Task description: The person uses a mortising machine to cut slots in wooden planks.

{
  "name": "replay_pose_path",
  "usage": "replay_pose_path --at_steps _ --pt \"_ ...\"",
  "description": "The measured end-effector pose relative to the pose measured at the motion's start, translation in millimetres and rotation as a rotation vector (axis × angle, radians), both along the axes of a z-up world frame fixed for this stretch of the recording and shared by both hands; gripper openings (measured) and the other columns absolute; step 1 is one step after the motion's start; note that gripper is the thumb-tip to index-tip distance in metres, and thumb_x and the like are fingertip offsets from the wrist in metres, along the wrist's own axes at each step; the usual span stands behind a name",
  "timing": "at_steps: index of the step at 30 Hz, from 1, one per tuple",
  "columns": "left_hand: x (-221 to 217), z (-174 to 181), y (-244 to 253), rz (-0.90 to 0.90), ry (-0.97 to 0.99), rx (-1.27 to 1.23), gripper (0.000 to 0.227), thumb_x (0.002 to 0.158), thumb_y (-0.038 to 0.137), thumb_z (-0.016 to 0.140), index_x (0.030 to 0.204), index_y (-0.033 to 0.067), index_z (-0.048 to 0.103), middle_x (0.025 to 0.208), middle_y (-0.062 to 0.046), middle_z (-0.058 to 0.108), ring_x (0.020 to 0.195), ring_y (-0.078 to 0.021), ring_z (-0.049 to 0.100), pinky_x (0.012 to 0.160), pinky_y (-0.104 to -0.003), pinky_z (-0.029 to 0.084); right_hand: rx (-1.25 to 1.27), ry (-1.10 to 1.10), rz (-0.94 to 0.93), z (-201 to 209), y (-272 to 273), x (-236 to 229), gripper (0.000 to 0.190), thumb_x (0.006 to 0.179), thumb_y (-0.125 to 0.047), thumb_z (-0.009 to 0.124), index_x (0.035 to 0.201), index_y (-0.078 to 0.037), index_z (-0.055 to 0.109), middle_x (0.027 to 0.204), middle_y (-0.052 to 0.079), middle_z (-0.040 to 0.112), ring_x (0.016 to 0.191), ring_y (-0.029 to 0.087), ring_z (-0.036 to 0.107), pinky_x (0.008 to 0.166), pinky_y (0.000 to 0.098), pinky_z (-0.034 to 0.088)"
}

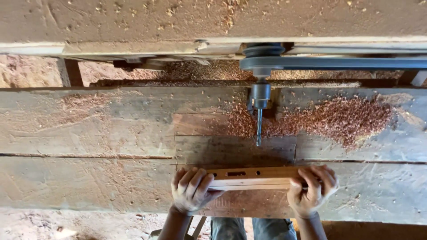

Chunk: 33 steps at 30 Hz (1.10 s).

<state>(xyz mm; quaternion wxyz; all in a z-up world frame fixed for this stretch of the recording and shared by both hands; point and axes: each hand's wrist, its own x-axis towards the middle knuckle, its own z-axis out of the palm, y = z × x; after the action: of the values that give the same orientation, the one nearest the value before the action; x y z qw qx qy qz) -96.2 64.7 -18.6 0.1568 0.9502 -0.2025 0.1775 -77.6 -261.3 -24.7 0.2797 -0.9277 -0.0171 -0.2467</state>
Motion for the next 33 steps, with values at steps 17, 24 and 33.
replay_pose_path --at_steps 17,24,33 --pt "92 36 7 -0.057 0.489 -0.148 0.094 0.046 0.053 0.095 0.125 0.0088 0.066 0.121 -0.012 0.064 0.116 -0.0333 0.055 0.102 -0.055 0.043 -0.172 0.317 -0.286 -11 27 37 0.041 0.092 -0.057 0.074 0.101 -0.016 0.073 0.118 0.005 0.070 0.113 0.025 0.064 0.099 0.0406 0.052" --pt "95 33 6 -0.047 0.497 -0.159 0.087 0.045 0.039 0.095 0.122 0.0111 0.067 0.120 -0.009 0.063 0.116 -0.0300 0.056 0.102 -0.052 0.044 -0.127 0.350 -0.297 8 36 50 0.039 0.095 -0.055 0.076 0.099 -0.017 0.073 0.112 0.002 0.070 0.114 0.024 0.063 0.105 0.0402 0.049" --pt "90 27 5 -0.020 0.513 -0.129 0.085 0.046 0.042 0.093 0.121 0.0120 0.068 0.117 -0.008 0.062 0.114 -0.0289 0.054 0.099 -0.052 0.040 -0.129 0.307 -0.315 -10 29 41 0.045 0.097 -0.061 0.069 0.094 -0.016 0.071 0.114 0.003 0.069 0.111 0.023 0.064 0.105 0.0382 0.048"
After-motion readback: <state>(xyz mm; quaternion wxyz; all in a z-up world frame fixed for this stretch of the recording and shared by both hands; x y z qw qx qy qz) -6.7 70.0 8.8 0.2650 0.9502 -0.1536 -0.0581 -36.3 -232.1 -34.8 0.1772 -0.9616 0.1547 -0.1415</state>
